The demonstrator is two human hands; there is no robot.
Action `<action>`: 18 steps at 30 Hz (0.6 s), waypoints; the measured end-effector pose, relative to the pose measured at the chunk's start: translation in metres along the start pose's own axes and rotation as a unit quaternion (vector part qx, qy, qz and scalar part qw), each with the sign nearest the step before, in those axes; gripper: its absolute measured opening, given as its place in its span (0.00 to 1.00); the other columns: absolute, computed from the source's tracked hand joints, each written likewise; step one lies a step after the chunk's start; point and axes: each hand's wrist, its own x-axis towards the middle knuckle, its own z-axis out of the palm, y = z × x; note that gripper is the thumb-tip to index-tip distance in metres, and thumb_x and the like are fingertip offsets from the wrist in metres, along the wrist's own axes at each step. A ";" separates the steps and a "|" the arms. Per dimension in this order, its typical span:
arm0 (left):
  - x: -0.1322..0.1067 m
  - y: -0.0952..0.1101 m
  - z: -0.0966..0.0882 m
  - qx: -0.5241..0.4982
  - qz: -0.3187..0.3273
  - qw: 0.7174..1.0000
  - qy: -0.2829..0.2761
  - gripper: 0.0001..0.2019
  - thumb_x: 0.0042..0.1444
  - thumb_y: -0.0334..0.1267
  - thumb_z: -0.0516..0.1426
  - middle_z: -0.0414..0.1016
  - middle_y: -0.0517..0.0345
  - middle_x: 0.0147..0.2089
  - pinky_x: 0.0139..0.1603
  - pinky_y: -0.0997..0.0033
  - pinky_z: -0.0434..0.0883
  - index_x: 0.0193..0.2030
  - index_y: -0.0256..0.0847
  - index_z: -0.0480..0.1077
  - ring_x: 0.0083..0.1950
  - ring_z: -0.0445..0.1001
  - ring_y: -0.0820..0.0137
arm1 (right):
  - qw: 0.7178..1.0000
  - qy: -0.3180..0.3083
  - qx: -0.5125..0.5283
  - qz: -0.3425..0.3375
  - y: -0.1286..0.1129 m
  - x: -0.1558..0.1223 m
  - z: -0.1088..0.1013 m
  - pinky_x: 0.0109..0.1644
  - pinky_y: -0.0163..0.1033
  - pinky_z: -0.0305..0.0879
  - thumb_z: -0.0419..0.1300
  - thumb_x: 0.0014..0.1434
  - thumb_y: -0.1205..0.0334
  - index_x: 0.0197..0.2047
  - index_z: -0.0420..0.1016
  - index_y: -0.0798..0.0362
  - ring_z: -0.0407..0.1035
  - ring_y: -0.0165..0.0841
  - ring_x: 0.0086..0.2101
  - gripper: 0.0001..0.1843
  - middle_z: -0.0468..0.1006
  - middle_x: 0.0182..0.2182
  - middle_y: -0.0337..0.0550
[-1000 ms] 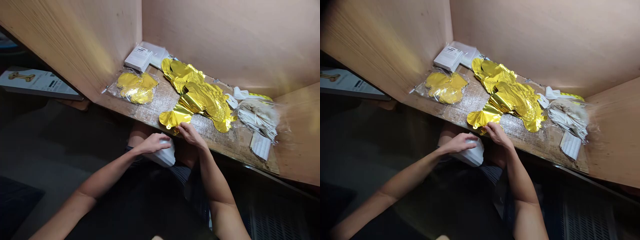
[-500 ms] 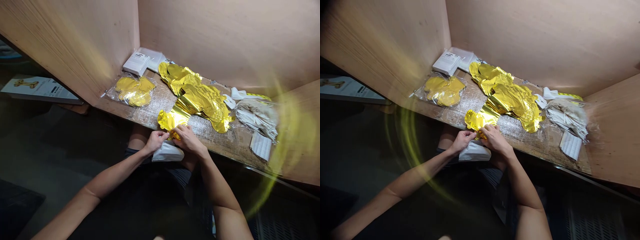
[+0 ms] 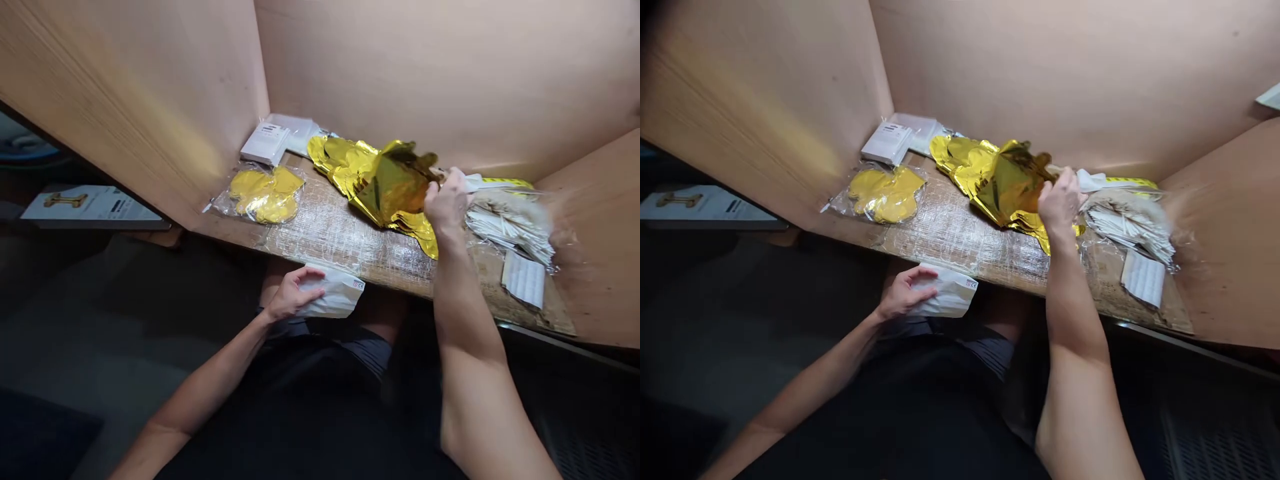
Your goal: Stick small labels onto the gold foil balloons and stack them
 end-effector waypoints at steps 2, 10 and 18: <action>-0.004 0.001 -0.004 0.013 0.013 1.000 0.021 0.23 0.54 0.48 0.72 0.84 0.49 0.51 0.55 0.63 0.79 0.52 0.39 0.80 0.51 0.82 0.60 | 0.988 -0.127 0.053 -0.066 -0.002 -0.041 0.004 0.57 0.48 0.64 0.56 0.72 0.56 0.59 0.74 0.72 0.71 0.40 0.53 0.25 0.76 0.56 0.68; -0.006 0.006 -0.001 0.047 0.009 0.994 0.095 0.23 0.57 0.51 0.70 0.84 0.50 0.51 0.45 0.65 0.82 0.55 0.41 0.78 0.47 0.84 0.60 | 0.794 -0.432 0.418 0.087 0.017 -0.251 0.050 0.43 0.39 0.73 0.64 0.66 0.39 0.49 0.82 0.56 0.76 0.36 0.38 0.26 0.83 0.37 0.43; 0.058 -0.002 0.009 0.409 0.199 0.889 -0.056 0.16 0.71 0.48 0.56 0.80 0.47 0.64 0.69 0.45 0.70 0.55 0.46 0.80 0.67 0.75 0.51 | 0.904 -0.027 0.339 0.258 0.127 -0.220 -0.012 0.34 0.37 0.69 0.69 0.56 0.38 0.39 0.80 0.58 0.72 0.34 0.30 0.27 0.82 0.32 0.47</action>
